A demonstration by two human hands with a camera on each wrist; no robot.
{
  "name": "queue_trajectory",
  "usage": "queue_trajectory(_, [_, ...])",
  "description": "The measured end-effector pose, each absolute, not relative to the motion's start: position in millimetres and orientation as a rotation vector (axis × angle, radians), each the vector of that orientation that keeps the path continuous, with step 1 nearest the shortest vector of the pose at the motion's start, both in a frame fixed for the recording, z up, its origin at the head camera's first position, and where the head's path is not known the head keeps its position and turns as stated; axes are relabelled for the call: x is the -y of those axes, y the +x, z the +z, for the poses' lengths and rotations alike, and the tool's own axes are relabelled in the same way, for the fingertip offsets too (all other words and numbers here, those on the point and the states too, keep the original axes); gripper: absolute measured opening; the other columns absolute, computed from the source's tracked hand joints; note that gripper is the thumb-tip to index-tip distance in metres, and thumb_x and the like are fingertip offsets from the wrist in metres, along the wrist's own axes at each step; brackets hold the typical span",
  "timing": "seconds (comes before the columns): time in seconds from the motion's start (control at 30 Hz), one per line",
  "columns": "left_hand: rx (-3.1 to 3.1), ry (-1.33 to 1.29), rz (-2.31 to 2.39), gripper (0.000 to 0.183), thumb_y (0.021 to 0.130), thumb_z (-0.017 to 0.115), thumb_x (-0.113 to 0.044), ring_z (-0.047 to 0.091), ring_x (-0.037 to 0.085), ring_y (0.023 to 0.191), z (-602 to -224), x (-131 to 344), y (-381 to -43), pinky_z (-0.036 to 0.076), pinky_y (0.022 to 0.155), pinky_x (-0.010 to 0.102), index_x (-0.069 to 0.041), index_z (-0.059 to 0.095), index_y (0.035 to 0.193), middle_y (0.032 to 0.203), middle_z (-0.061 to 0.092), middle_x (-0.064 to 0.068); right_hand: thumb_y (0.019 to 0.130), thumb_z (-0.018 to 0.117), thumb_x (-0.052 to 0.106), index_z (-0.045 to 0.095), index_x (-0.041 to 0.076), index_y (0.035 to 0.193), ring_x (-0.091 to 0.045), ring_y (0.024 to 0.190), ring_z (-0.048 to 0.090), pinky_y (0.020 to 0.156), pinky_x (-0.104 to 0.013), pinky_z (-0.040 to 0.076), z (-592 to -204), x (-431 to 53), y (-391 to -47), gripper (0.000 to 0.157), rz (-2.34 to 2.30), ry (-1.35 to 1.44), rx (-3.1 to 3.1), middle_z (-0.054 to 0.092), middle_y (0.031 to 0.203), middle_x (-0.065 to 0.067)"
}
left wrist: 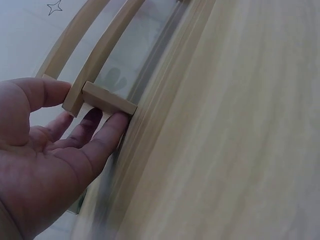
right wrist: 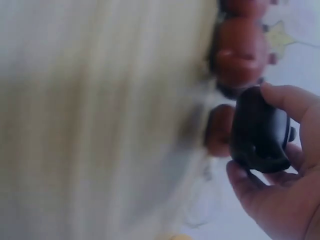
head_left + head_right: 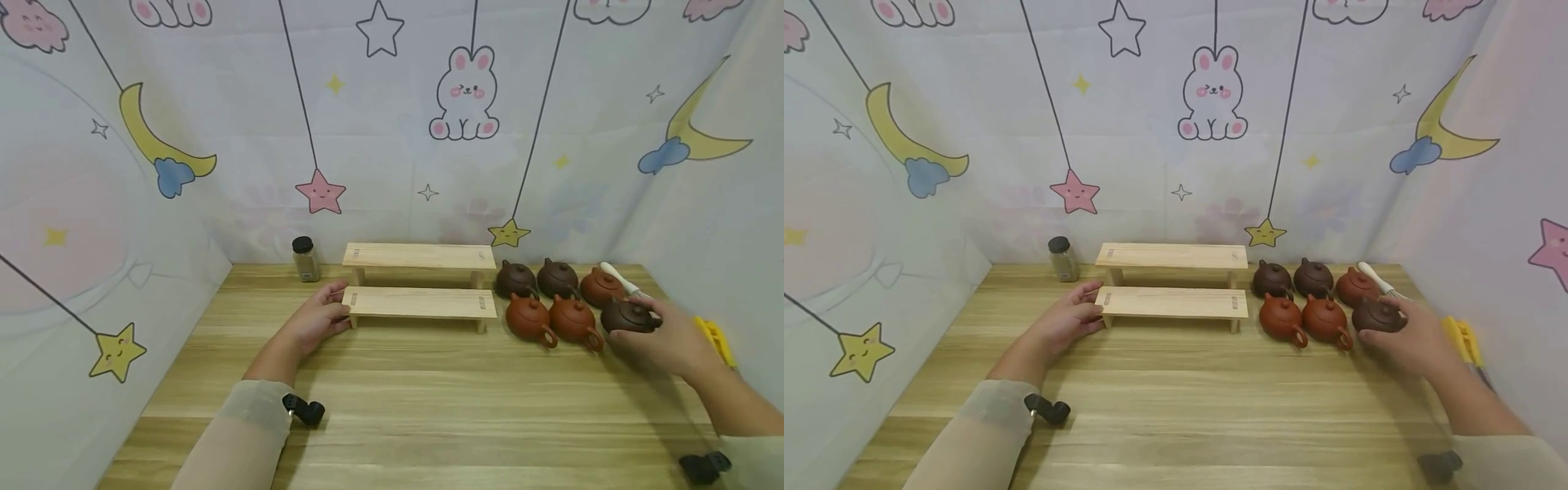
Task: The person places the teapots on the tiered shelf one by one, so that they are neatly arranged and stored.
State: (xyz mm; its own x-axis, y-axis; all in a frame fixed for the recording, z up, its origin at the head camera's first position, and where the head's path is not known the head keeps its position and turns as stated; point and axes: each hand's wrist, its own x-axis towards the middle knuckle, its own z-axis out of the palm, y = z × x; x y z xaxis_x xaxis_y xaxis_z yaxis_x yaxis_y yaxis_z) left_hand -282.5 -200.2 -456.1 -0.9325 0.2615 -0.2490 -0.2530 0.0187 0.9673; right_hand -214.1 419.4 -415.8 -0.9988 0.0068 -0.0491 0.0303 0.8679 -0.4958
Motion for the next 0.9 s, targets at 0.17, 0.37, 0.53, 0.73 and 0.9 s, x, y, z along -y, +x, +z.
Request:
queue_trajectory(0.17, [-1.944,0.01,1.99,0.072,0.108,0.049,-0.003,0.044,0.039,0.15,-458,201,-283,0.04,0.126,0.058,-0.014,0.017,0.172,0.168,0.03,0.022,0.093,0.072,0.068,0.025,0.006,0.17,-0.069,0.135,0.042,0.087,-0.068,0.055,-384,-396,-214,0.109,-0.785,0.025,-3.001,0.033,0.16,-0.046])
queue_trajectory(0.37, [-1.961,0.001,1.974,0.072,0.108,0.049,-0.003,0.046,0.039,0.149,-459,203,-283,0.043,0.124,0.056,-0.015,0.018,0.172,0.167,0.032,0.021,0.092,0.077,0.063,0.036,0.012,0.168,-0.059,0.141,0.045,0.098,-0.072,0.049,-358,-346,-224,0.101,-0.857,-0.141,-3.032,0.041,0.164,-0.032])
queue_trajectory(0.53, [-1.964,0.01,1.968,0.072,0.109,0.049,-0.003,0.046,0.039,0.149,-459,204,-282,0.043,0.124,0.056,-0.016,0.017,0.172,0.167,0.032,0.021,0.091,0.081,0.058,0.042,0.013,0.164,-0.049,0.141,0.05,0.103,-0.066,0.051,-343,-298,-228,0.094,-0.964,-0.254,-2.989,0.049,0.159,-0.025])
queue_trajectory(0.73, [-1.969,0.016,1.962,0.071,0.109,0.049,-0.005,0.046,0.04,0.149,-459,202,-283,0.043,0.124,0.057,-0.015,0.018,0.172,0.166,0.032,0.021,0.091,0.083,0.053,0.046,0.017,0.162,-0.043,0.137,0.054,0.101,-0.058,0.054,-334,-245,-234,0.088,-1.065,-0.366,-2.924,0.049,0.157,-0.019])
queue_trajectory(0.9, [-1.966,0.014,1.96,0.071,0.109,0.049,-0.005,0.047,0.038,0.148,-459,203,-283,0.043,0.125,0.056,-0.015,0.018,0.172,0.167,0.032,0.021,0.088,0.086,0.054,0.049,0.026,0.16,-0.038,0.137,0.055,0.101,-0.054,0.055,-333,-203,-248,0.086,-1.131,-0.435,-2.863,0.05,0.157,-0.012])
